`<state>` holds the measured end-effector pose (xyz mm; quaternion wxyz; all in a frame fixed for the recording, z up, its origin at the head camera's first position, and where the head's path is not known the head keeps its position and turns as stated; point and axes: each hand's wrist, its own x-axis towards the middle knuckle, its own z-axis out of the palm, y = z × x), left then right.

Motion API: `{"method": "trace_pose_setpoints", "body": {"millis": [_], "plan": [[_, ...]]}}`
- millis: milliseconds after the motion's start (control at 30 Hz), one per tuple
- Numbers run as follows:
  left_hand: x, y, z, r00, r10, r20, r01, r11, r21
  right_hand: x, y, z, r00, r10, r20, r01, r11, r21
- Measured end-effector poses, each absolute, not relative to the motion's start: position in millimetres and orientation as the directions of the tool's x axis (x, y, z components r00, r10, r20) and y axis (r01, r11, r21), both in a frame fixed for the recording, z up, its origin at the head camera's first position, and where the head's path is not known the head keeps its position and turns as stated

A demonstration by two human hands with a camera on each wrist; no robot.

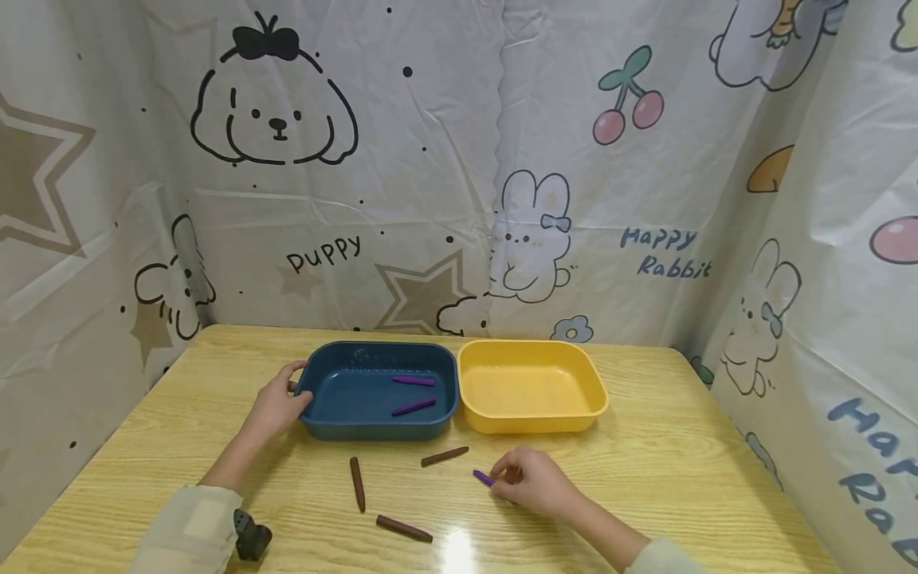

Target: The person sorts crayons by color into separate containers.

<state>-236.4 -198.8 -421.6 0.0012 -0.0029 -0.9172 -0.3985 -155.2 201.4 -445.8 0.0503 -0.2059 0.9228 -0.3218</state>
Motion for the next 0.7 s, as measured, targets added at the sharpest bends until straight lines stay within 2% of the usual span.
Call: {"method": "trace_pose_setpoints", "body": {"millis": [700], "plan": [[-237.2,-199.9,-422.6,-1.0,0.004,0.006,0.007,0.68,0.733,-153.5,196.0,-441.3,-0.914,-0.404,0.04,-0.368,0.783,-0.501]]}}
